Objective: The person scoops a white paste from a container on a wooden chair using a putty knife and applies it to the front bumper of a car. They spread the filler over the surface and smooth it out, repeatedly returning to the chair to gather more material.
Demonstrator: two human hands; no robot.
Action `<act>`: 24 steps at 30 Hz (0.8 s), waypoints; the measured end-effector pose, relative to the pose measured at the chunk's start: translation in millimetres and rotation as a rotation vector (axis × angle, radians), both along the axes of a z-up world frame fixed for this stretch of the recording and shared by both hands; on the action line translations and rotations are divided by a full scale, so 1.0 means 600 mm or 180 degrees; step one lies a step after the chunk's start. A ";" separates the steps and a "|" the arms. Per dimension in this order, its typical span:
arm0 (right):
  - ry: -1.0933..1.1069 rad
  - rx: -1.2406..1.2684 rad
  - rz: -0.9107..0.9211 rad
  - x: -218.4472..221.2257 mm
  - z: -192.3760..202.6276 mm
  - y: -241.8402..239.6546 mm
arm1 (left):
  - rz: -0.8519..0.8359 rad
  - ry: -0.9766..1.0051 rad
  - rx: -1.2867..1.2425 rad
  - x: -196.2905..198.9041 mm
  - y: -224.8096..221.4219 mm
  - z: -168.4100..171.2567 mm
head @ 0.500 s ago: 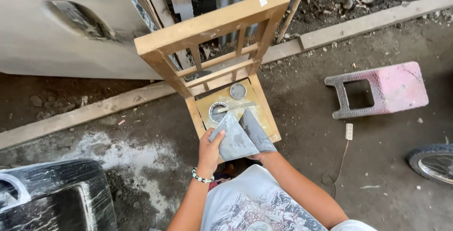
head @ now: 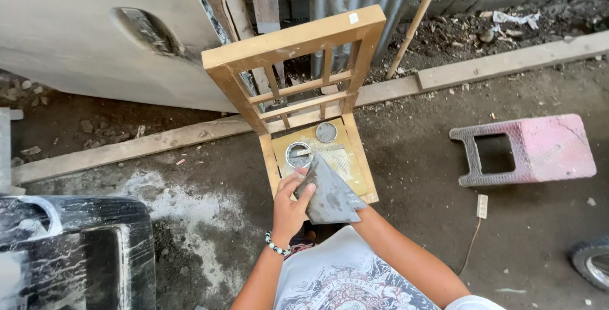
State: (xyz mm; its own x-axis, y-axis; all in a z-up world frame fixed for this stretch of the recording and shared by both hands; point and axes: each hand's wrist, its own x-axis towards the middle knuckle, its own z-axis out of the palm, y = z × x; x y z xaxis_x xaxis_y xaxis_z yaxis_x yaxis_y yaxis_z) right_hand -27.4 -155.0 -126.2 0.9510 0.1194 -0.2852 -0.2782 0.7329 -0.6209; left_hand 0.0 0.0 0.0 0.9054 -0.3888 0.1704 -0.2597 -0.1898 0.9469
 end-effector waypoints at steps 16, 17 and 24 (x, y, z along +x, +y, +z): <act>0.0475 0.0734 0.0877 -0.129 0.168 -0.007 | 0.2024 0.1080 -0.0630 -0.115 0.019 0.016; 0.0596 0.0390 0.0774 -0.130 0.168 -0.002 | 0.1834 0.0792 -0.0779 -0.131 0.025 -0.001; 0.0475 -0.0001 0.1576 -0.123 0.200 -0.019 | 0.0612 0.1166 -0.3005 -0.203 0.063 0.107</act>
